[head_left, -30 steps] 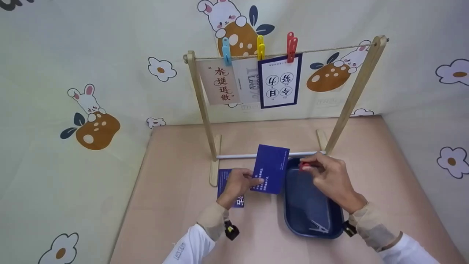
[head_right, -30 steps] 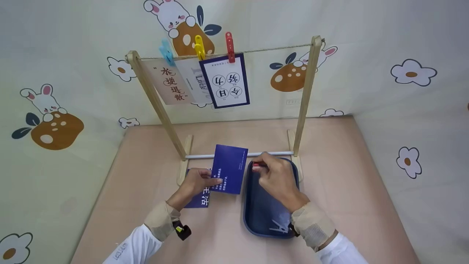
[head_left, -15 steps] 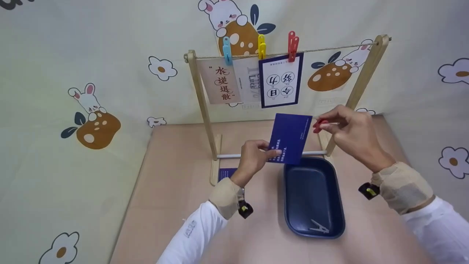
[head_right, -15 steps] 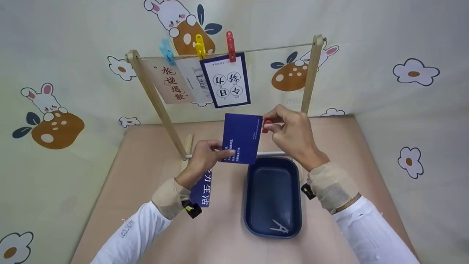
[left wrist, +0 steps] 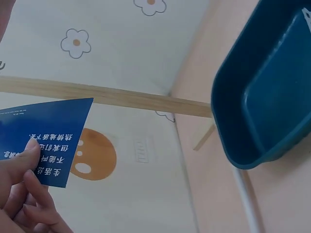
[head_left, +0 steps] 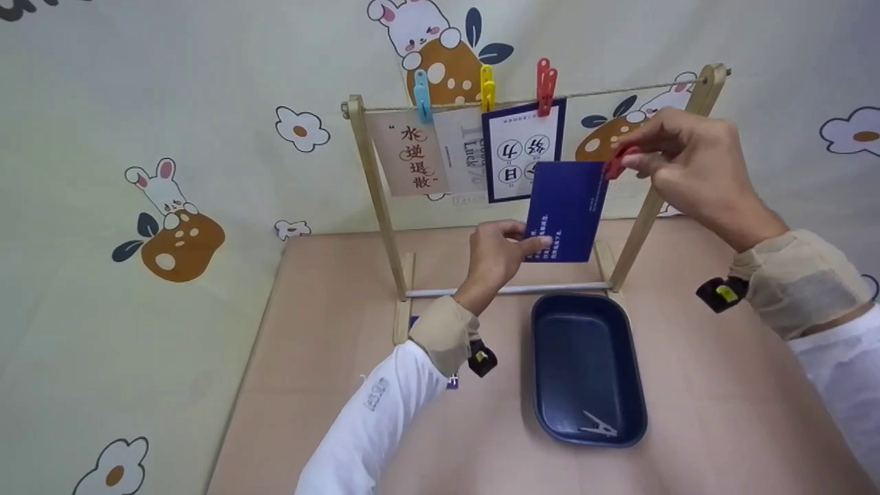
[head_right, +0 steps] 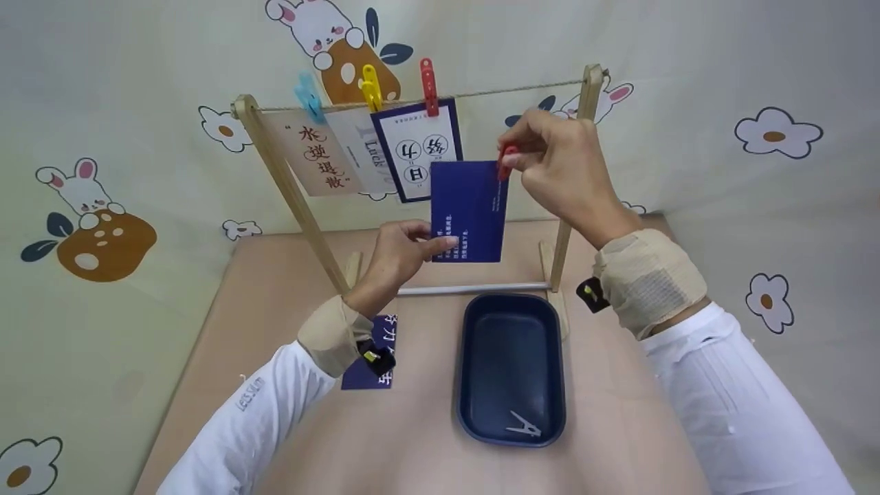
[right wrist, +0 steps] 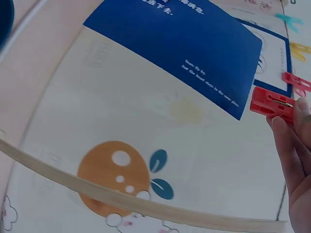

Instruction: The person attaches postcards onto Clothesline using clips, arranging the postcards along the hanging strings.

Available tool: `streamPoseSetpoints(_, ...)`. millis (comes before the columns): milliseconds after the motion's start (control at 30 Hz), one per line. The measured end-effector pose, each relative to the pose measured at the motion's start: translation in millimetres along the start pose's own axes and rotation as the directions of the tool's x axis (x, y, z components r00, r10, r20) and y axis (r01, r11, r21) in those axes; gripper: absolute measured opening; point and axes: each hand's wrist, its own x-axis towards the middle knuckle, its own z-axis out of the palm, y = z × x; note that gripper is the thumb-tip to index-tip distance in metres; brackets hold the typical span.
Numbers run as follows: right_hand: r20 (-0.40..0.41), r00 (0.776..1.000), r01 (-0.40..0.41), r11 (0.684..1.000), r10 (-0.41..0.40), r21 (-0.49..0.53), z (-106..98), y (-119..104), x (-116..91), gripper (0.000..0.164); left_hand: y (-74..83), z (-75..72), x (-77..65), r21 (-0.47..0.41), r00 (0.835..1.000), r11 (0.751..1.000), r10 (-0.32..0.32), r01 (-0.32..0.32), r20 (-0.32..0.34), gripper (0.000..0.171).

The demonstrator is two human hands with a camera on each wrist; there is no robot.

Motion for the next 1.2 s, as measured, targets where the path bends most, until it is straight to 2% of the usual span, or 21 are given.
streamPoseSetpoints(300,-0.031,0.998,0.043,0.995,-0.046,-0.092,-22.8,-20.1,32.7,0.019,19.7,5.6,18.9,-0.001,0.997,1.000,-0.018,0.018,-0.069,0.022)
streamPoseSetpoints(533,-0.033,0.999,-0.011,0.996,0.008,-0.084,-32.2,-30.0,53.8,0.023,32.1,6.8,29.6,0.013,0.994,1.000,-0.005,0.006,-0.114,0.025)
streamPoseSetpoints(700,-0.032,0.998,-0.053,0.997,0.051,-0.051,-36.0,-31.7,63.7,0.024,38.7,8.1,34.2,0.016,0.994,1.000,-0.023,0.025,-0.111,0.028)
streamPoseSetpoints(900,0.005,0.993,-0.121,0.991,0.122,-0.048,-35.9,-30.8,69.0,0.025,42.3,7.5,36.6,0.002,0.994,0.999,-0.040,0.041,-0.100,0.029)
streamPoseSetpoints(1200,0.054,0.988,-0.143,0.987,0.147,-0.078,-32.0,-26.3,73.6,0.026,48.0,11.3,42.2,-0.019,0.996,1.000,-0.026,0.024,-0.087,0.025)
